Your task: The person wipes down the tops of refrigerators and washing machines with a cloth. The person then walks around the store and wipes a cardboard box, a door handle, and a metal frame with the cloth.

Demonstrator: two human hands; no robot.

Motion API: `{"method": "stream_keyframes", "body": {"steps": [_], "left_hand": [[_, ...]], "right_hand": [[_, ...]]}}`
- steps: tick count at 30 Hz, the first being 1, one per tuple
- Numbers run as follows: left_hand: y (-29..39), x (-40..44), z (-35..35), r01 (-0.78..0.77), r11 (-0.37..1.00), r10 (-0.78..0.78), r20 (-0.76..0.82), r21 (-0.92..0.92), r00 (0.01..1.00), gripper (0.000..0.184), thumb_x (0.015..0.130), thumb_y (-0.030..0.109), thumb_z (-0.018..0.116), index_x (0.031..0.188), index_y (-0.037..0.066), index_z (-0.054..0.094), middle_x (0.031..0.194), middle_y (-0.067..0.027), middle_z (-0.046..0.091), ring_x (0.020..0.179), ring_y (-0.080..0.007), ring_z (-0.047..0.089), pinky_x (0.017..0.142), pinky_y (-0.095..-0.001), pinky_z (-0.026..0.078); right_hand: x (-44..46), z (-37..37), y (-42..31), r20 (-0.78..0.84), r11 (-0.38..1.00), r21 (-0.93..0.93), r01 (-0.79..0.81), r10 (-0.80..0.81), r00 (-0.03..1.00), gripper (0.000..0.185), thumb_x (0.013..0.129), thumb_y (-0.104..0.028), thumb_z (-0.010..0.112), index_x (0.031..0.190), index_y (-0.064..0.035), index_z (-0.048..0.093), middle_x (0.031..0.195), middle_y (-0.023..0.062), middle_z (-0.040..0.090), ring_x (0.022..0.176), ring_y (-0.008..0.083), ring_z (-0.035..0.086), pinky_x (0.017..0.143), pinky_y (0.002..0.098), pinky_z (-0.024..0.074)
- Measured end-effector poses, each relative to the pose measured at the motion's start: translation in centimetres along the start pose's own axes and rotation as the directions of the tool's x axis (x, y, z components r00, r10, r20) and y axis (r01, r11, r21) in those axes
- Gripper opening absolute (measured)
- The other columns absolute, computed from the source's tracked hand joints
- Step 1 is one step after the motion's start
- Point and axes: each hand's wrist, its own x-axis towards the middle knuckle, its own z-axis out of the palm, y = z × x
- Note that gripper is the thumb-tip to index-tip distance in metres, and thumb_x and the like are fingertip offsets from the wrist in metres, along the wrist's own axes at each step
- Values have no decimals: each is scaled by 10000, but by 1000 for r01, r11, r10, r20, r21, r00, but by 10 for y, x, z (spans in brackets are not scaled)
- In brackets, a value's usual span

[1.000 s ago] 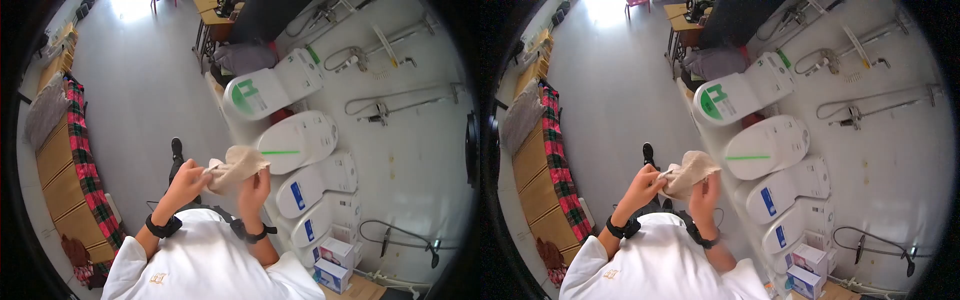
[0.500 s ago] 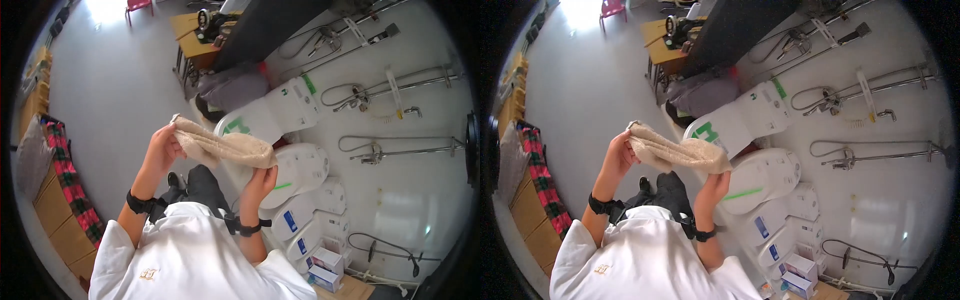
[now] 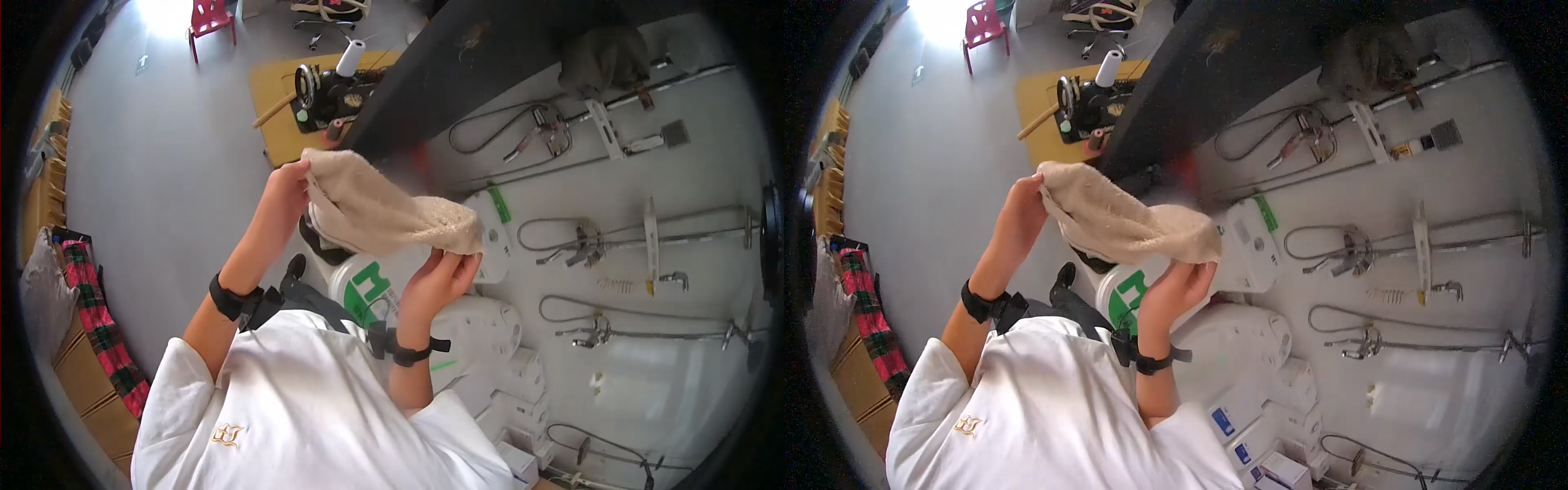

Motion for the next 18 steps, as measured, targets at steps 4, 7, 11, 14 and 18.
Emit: {"method": "stream_keyframes", "body": {"steps": [4, 7, 11, 14, 18], "left_hand": [[14, 75, 35, -24, 999, 24, -5, 39, 1000, 475, 1040, 380, 521, 1294, -8, 625, 1178, -48, 683, 1061, -145, 634, 951, -302, 464], [23, 129, 54, -126, 987, 120, 63, 99, 991, 503, 1059, 409, 495, 1293, -16, 627, 1189, -46, 684, 1038, -127, 624, 929, -278, 464], [50, 195, 66, -14, 998, 32, 273, -66, 962, 429, 961, 169, 460, 1293, -45, 630, 1206, -53, 668, 1057, -119, 604, 950, -252, 452], [49, 246, 47, -198, 966, 130, 349, 168, 928, 448, 913, 33, 524, 1346, -52, 603, 1267, -95, 664, 1166, -172, 624, 981, -308, 521], [37, 266, 53, -241, 934, 172, 258, 263, 951, 358, 898, -31, 541, 1240, -60, 645, 1148, -43, 671, 1094, -120, 587, 953, -275, 473]], "right_hand": [[46, 39, 18, 26, 999, 21, -44, 43, 999, 239, 1058, -144, 579, 1276, -46, 559, 1280, 59, 596, 1159, 152, 597, 963, 326, 505], [85, 75, 40, 10, 995, 87, -50, 49, 999, 222, 1057, -144, 583, 1255, -47, 553, 1252, 48, 595, 1125, 133, 593, 912, 310, 499], [134, 112, 70, 21, 1000, 4, 13, -13, 1000, 216, 1059, -139, 573, 1252, -47, 542, 1252, 46, 591, 1111, 135, 592, 902, 307, 495], [162, 147, 83, 27, 989, 144, 14, -18, 999, 307, 1059, -150, 553, 1309, 29, 550, 1354, 130, 603, 1224, 212, 575, 1096, 361, 407], [173, 183, 110, 60, 997, 48, 66, -69, 996, 374, 1057, -176, 570, 1370, 18, 506, 1388, 131, 572, 1264, 221, 546, 1095, 370, 417]]}}
